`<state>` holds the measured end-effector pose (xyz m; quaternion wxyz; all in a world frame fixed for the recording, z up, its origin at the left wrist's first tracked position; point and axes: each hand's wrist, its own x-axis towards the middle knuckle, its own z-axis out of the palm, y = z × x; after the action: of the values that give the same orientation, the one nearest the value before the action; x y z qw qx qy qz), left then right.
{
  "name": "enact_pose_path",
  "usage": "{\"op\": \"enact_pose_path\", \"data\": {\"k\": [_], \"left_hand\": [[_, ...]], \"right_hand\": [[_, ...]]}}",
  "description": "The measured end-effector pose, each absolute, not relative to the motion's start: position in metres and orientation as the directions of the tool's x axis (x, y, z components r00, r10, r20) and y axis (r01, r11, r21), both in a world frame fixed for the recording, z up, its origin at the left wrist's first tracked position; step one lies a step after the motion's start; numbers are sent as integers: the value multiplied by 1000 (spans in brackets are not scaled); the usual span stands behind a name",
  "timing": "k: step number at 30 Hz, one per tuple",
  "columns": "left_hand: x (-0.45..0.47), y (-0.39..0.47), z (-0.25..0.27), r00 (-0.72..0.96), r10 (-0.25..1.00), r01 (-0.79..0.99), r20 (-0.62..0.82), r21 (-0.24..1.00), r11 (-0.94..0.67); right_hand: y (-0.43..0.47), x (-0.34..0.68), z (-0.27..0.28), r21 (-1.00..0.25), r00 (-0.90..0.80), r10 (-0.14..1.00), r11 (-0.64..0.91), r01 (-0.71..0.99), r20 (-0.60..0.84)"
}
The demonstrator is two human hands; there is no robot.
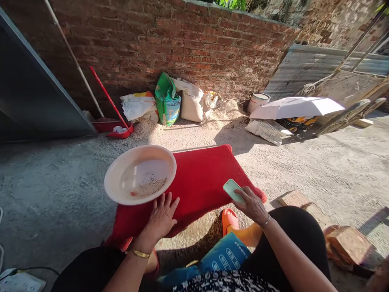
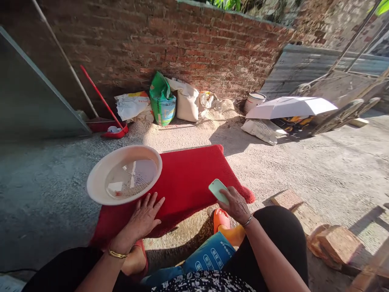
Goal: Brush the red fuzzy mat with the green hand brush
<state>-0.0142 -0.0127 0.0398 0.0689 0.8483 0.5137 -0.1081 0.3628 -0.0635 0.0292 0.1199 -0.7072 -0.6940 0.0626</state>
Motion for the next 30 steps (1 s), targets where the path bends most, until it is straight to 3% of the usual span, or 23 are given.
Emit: {"op": "enact_pose_path", "data": {"k": [1,3,6,9,13,16,22,26,28,30], "left_hand": [[-15,-13,39,453,857,887,-247,24,-462],[-16,-15,37,459,860,887,-225,57,-458],[-16,-20,33,452,869,892,-199,82,-445],[-13,-26,30,450,876,893,-173,96,-440],[-12,-29,30,449,881,893,-149,108,-436],[-14,-27,32,453,872,891,-183,126,-437],[-18,-29,39,479,863,877,-160,133,-462],[-18,-31,39,482,860,876,-170,113,-469],[-18,-30,37,493,854,870,-165,98,-483],[-18,-30,34,496,854,869,-159,84,-488]], "right_hand": [[-66,362,30,-244,-17,998,31,969,58],[-69,371,33,-179,50,999,-46,983,20],[-68,400,40,-94,394,919,-390,916,25],[-53,407,42,-206,550,834,-531,822,45],[-19,341,41,-404,382,921,-377,833,-71],[11,258,45,-449,208,972,-235,862,-110],[55,141,51,-345,94,992,-117,931,-82],[60,162,42,-252,0,996,-23,967,-90],[65,212,36,-200,62,993,-80,976,-97],[72,280,30,-166,218,971,-232,958,-96]]}}
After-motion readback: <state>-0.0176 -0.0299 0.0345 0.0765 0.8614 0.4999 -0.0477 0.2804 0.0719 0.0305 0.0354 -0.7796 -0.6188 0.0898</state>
